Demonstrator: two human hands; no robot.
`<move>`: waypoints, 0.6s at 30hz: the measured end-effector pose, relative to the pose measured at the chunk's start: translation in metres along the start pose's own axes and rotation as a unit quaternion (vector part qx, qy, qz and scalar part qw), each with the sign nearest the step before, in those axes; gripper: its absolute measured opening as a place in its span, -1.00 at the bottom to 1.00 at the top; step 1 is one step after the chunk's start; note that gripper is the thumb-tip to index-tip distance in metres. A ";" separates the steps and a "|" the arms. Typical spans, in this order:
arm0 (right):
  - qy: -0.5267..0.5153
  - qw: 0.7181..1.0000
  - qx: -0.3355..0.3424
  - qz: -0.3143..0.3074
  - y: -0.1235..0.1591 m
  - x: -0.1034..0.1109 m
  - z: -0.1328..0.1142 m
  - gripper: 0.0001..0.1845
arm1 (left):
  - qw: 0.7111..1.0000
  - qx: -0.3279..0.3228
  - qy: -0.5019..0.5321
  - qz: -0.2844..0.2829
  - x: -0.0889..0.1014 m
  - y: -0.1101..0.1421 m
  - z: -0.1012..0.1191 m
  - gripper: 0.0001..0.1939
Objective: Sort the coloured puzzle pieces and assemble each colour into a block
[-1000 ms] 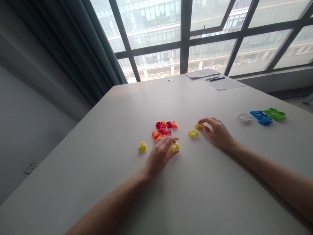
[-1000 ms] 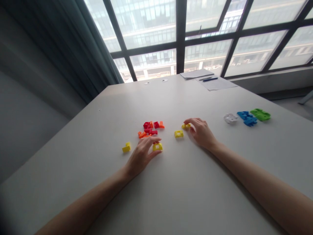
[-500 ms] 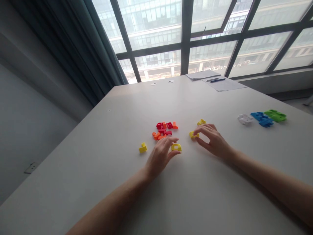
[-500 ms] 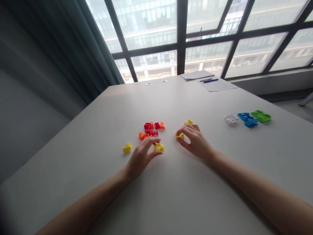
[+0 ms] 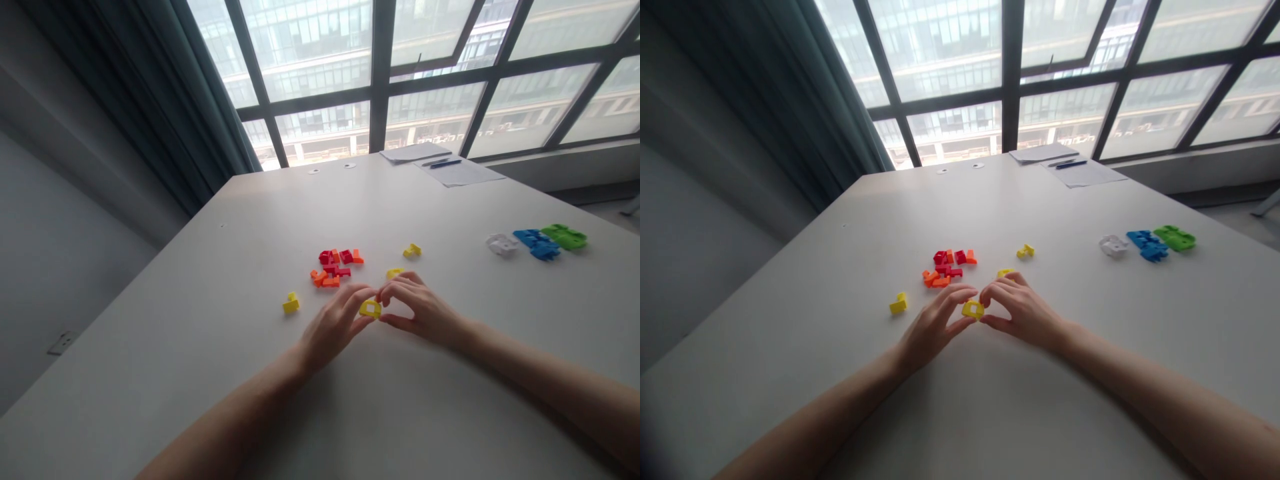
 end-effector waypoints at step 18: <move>0.093 0.995 0.008 -0.037 0.011 0.025 0.038 -0.83 | 0.999 -0.004 -0.002 -0.040 -0.005 0.001 0.001 -0.66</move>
Point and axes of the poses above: each hand's wrist, its own y-axis away from the middle knuckle, its own x-axis out of the back of the hand, z = x × y, the point moved 9 cm from there along -y, towards the middle knuckle, and after that the axes turned 1 degree about z, right-handed, at the moved point
